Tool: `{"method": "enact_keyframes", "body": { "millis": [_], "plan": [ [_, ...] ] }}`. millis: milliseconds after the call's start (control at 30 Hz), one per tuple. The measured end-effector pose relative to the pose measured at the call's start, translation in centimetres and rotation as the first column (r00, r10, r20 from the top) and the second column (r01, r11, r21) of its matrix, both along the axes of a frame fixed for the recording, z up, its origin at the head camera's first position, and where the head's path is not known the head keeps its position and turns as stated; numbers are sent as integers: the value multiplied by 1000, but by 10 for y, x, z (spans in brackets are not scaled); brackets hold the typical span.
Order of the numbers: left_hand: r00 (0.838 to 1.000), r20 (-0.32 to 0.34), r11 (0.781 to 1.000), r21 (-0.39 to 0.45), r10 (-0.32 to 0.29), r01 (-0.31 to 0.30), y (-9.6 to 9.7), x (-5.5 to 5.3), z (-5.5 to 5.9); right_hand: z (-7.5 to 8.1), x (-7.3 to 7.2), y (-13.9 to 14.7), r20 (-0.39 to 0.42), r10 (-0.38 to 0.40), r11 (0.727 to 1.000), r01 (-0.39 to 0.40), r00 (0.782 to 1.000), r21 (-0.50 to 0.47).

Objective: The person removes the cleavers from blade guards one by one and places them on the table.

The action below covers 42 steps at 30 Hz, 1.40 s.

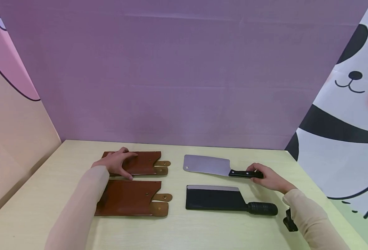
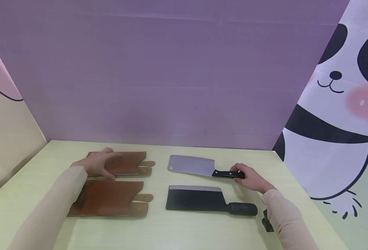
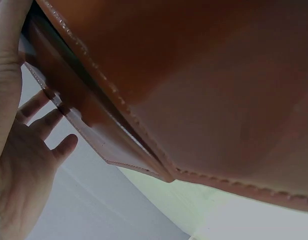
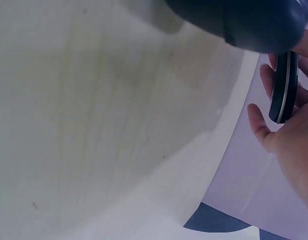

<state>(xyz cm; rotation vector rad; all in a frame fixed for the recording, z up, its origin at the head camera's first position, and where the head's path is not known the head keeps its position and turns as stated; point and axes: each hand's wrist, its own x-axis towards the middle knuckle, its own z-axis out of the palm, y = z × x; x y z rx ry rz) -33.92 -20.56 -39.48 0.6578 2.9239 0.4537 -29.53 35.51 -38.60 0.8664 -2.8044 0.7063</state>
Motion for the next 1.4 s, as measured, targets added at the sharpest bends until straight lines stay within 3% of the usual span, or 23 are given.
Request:
{"method": "enact_keyframes", "body": {
  "millis": [133,400,800,1033,1400],
  "plan": [
    [1000,30,1000,-6,0,1,0,1,2,1,-2,0,20,-21,1000,21,1000,17],
    [998,69,1000,-2,5,-5,-3,-6,-5,-2,-9,2,60,-69,997,67,996,40],
    [999,37,1000,-15,-19,20,-2,-4,-5,-4,-16,2,53,-48,998,46,997,39],
    [1000,27,1000,-19,-10,11,-2,-5,-6,-4,-22,2,70,-77,994,71,995,81],
    [1000,23,1000,-3,-11,11,-2,-1,-3,-6,-25,0,23,-121,984,117,992,137]
  ]
}}
